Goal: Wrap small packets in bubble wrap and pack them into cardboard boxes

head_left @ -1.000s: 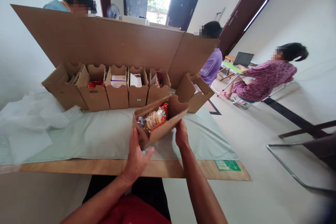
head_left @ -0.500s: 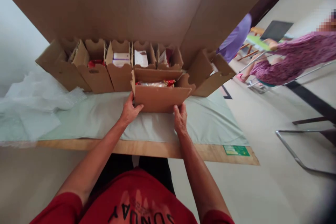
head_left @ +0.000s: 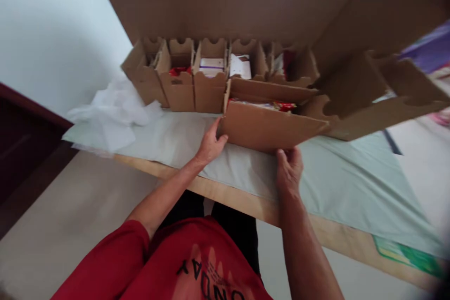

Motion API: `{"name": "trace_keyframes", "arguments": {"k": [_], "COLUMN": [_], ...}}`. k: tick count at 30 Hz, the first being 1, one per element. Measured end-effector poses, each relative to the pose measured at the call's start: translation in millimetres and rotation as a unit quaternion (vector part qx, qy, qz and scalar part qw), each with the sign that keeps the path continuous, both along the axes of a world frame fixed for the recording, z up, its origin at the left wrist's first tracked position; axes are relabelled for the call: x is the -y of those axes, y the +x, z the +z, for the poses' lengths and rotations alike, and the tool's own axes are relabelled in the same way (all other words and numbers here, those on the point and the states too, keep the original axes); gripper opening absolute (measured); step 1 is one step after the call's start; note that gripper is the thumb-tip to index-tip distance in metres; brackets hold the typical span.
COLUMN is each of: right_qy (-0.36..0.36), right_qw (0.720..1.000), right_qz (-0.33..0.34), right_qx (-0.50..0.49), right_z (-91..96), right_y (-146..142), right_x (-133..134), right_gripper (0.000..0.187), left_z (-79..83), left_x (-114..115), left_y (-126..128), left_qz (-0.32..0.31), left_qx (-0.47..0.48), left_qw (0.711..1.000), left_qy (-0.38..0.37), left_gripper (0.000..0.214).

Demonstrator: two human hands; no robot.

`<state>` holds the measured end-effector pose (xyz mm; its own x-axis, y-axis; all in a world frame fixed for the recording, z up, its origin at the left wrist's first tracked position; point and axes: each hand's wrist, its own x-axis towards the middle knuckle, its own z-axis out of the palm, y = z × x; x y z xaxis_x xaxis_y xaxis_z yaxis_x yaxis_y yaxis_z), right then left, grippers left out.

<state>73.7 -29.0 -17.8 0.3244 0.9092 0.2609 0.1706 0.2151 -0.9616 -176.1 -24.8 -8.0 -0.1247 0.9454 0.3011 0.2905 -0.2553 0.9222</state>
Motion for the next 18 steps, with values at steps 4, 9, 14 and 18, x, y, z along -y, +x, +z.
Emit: {"name": "trace_keyframes", "arguments": {"k": [4,9,14,18], "right_qy": [-0.005,-0.048,-0.073,-0.086], "right_qw": [0.999,0.995,0.994,0.990], "right_qz": [-0.039,-0.079,-0.085,-0.109], "right_qx": [-0.037,-0.033,0.008,0.021], "right_z": [-10.1,-16.2,-14.4,-12.5], "right_y": [7.5,11.7,8.9,10.6], "right_x": [-2.6,-5.1,-6.4,-6.8], "right_gripper": [0.037,0.032,0.033,0.038], "left_z": [-0.7,24.7,57.5,65.4], "left_x": [50.7,77.3,28.3,20.1], "left_y": [-44.2,-144.8,-225.7,-216.4], "left_qz": [0.070,0.248,0.292,0.280], "left_qx": [-0.112,-0.289,-0.369,-0.358], "left_qw": [0.991,0.923,0.881,0.888], "left_qy": [0.030,0.060,0.056,0.064], "left_gripper": [0.053,0.039,0.039,0.007]}}
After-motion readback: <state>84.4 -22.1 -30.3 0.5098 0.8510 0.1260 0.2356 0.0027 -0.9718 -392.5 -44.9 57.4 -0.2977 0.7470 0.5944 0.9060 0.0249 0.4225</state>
